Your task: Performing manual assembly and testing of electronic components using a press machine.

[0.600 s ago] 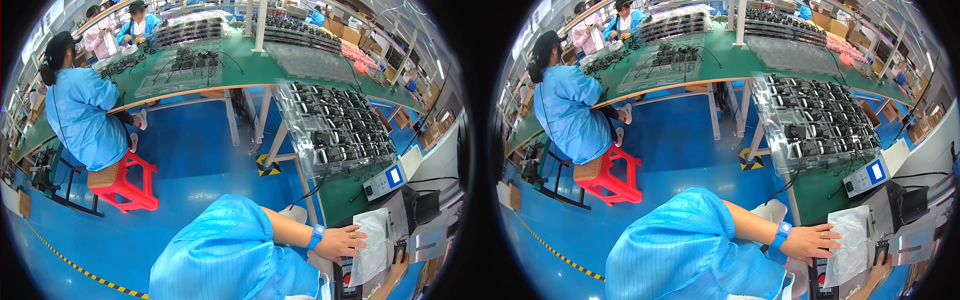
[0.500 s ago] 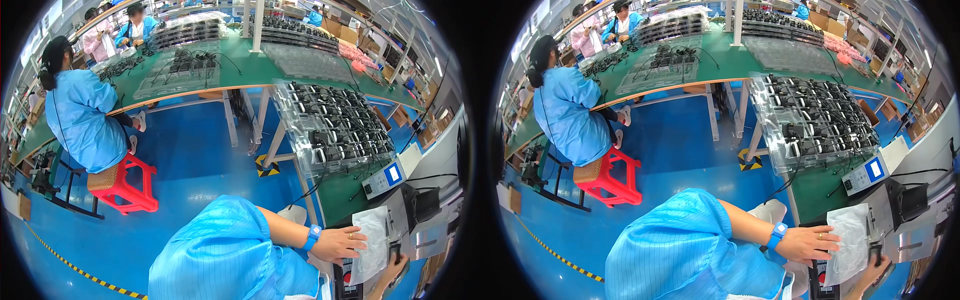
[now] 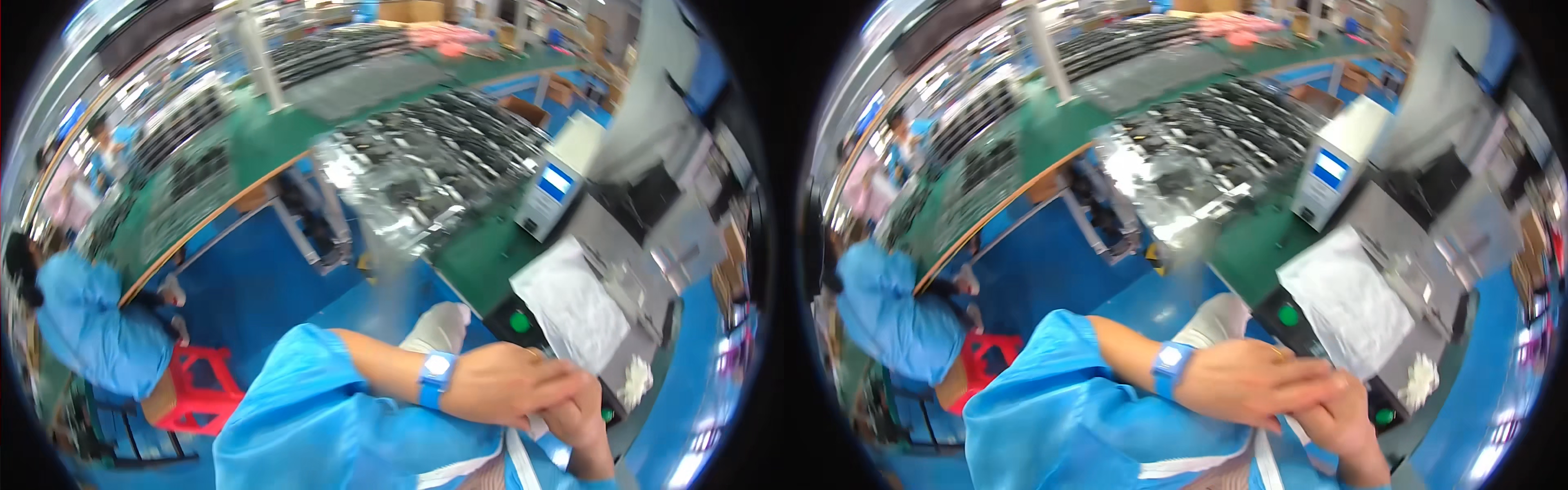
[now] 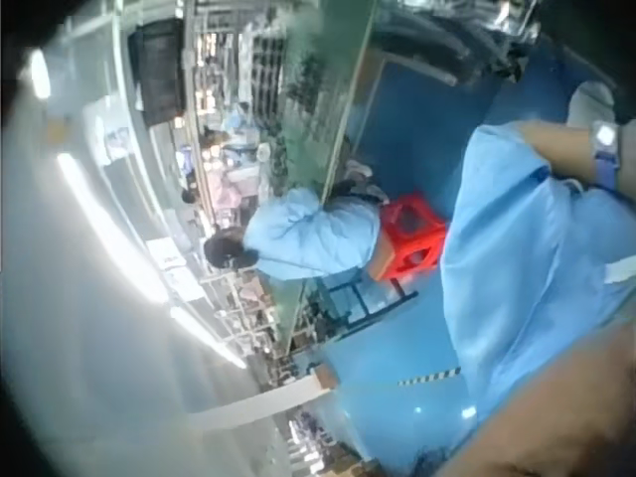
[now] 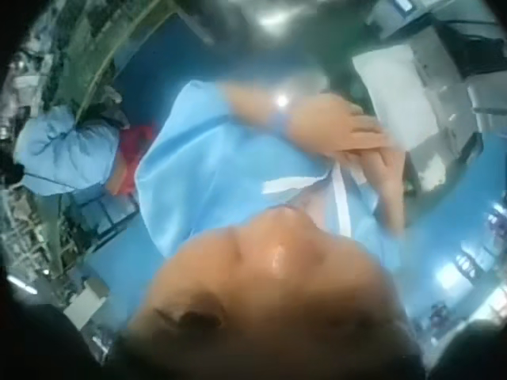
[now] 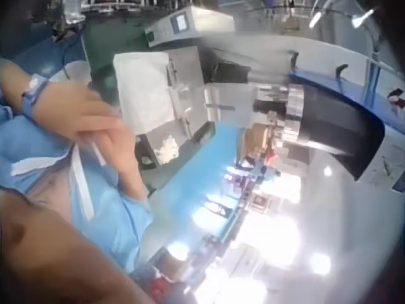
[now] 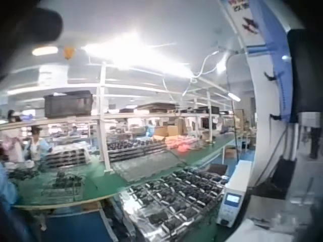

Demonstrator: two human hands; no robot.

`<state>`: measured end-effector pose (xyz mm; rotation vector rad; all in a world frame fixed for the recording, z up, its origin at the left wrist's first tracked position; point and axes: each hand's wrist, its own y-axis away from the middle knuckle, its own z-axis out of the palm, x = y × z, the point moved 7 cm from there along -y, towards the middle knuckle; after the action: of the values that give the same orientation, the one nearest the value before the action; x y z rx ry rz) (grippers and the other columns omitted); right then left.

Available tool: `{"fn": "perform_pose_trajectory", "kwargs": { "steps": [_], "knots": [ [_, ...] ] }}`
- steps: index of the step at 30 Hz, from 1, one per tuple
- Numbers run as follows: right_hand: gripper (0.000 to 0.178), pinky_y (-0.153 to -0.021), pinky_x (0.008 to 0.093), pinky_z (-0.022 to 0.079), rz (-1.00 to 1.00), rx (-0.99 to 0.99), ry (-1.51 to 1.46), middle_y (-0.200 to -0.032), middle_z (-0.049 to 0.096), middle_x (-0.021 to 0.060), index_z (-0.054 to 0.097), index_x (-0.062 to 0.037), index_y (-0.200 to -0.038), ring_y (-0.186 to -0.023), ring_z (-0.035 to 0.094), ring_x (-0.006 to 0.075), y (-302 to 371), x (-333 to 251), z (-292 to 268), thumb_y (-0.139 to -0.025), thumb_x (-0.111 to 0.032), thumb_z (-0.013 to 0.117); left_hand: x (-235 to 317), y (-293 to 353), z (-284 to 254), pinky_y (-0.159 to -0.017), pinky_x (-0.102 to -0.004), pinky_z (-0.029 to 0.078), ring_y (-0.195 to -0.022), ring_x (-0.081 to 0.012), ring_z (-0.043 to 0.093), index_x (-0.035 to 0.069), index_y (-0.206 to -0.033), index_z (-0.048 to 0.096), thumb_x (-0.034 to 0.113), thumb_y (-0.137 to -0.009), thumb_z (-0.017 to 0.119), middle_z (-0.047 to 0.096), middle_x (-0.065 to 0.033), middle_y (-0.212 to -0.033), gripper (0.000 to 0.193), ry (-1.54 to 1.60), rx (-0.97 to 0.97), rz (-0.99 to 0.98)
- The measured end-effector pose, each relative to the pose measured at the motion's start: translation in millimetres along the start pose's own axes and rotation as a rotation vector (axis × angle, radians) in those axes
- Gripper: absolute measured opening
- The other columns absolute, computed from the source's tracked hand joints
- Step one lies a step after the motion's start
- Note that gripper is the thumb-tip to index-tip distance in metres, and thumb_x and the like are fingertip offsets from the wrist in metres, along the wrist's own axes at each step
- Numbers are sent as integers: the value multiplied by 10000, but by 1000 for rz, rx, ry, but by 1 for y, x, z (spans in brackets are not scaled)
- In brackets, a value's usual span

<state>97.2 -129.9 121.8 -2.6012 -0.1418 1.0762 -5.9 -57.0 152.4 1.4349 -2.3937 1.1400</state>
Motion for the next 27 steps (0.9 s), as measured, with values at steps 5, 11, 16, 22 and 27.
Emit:
{"fn": "perform_pose_trajectory", "kwargs": {
  "steps": [5, 11, 16, 22, 27],
  "knots": [
    [264, -598, 319, 470, -121, 227, -92, -893, 636, 101, 630, -55, -959, -679, 589, 246, -9, -15, -8, -719, -79, 738, -37, 13, 5, -688, -288, 486, -797, -248, 600, 19, -1285, 468, 270, -719, 789, 618, -121, -1031, 697, 323, -173, -391],
    [176, -654, 232, 479, 383, 758, -602, -845, 605, 93, 625, 30, -959, -711, 599, 157, 3, 42, -22, -796, 75, 576, -100, 55, 30, -665, -216, 437, -818, -139, 551, 21, -1275, 501, 150, -852, 651, 611, -88, -1040, 467, 1341, 315, -776],
    [160, -594, 219, 460, 286, 364, -241, -803, 625, 86, 651, 45, -951, -665, 574, 140, -3, 47, 13, -801, 66, 598, -112, 59, 37, -604, -236, 434, -789, -147, 543, -50, -1351, 393, 335, -882, 659, 565, -166, -1173, 662, 1377, 542, -823],
    [150, -571, 220, 443, 326, 357, -267, -806, 634, 89, 653, 51, -929, -628, 543, 130, -7, 45, 27, -781, 59, 632, -112, 58, 47, -599, -250, 434, -835, -150, 528, -48, -1374, 357, 408, -906, 609, 504, -171, -1242, 700, 1169, 413, -641],
    [130, -569, 220, 431, 362, 397, -283, -779, 628, 84, 653, 49, -892, -606, 523, 128, -2, 51, 31, -763, 63, 646, -102, 53, 47, -606, -248, 431, -897, -158, 520, -42, -1387, 336, 423, -948, 523, 497, -158, -1228, 667, 1009, 406, -544]
  ]
}}
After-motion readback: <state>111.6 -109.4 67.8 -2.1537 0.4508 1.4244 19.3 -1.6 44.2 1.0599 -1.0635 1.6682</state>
